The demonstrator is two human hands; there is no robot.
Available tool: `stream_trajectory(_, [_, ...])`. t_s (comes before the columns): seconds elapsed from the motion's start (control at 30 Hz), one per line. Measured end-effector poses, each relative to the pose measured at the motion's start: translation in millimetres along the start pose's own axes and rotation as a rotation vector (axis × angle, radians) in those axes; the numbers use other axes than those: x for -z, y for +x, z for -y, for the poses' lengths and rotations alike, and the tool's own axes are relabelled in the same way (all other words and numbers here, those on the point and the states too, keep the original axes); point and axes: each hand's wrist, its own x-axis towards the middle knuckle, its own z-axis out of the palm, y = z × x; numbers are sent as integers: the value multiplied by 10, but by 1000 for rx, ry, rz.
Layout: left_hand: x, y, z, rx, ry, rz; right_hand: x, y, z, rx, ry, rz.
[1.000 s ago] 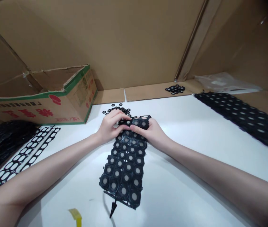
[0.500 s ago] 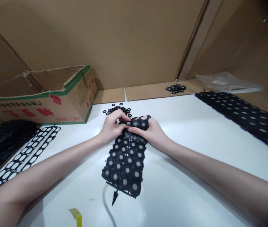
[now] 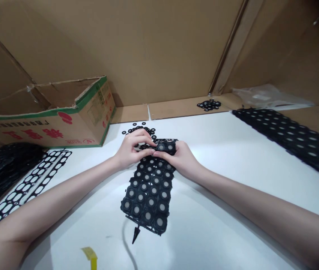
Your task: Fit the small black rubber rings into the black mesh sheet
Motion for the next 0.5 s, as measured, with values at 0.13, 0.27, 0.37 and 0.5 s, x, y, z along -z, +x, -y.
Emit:
stream_trajectory(0.13, [30, 13, -12, 5, -2, 32, -5, 4, -11, 0, -22, -10])
stream_trajectory(0.27, [-12, 20, -37, 121, -77, -26, -9, -2, 2, -6, -16, -4])
stream_trajectory(0.37, [-26, 81, -31, 261, -191, -169, -15, -10, 9, 6, -9, 1])
stream_trajectory(0.5, [91, 192, 70, 390, -335, -483, -26, -11, -3, -7, 5, -11])
